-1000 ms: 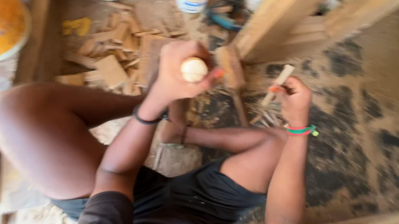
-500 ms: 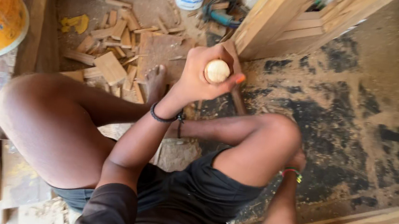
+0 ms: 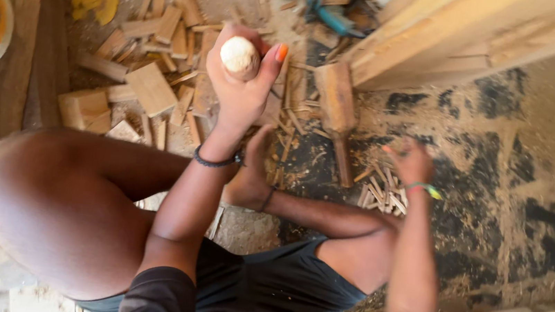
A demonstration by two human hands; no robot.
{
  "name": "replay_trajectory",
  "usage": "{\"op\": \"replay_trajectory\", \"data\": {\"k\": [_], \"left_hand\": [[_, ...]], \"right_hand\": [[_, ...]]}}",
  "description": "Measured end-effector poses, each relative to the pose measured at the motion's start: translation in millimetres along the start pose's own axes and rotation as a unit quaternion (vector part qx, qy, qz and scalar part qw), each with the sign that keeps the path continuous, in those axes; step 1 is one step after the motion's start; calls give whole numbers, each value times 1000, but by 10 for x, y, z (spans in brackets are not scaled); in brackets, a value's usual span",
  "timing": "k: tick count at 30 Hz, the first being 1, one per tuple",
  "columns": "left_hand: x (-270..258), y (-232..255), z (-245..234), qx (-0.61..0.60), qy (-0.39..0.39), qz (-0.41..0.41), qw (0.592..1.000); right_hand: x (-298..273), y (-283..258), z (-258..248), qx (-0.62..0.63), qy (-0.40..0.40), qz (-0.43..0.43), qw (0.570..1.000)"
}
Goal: The person sits on the floor and carves a small cylindrical piece of wood using a chisel and a wooden mallet. They repeatedly strike the chisel to shape the wood, occasionally rotating the piece to work on different sides.
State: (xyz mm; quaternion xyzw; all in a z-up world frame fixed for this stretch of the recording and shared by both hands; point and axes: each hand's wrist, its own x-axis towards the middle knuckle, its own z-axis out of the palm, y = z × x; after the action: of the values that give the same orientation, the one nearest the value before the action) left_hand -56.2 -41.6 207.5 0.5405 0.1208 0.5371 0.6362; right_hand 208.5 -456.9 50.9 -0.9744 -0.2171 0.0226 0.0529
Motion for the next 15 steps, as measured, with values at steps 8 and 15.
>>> {"op": "replay_trajectory", "data": {"k": [8,15], "left_hand": [[413,-327,-529,-36,113,30,992],[445,-720,-564,-1,115,-3,993]], "right_hand": [[69,-995,1605,-82,-60,113,988],[-268,-722,1785,74,32,14,997]]}}
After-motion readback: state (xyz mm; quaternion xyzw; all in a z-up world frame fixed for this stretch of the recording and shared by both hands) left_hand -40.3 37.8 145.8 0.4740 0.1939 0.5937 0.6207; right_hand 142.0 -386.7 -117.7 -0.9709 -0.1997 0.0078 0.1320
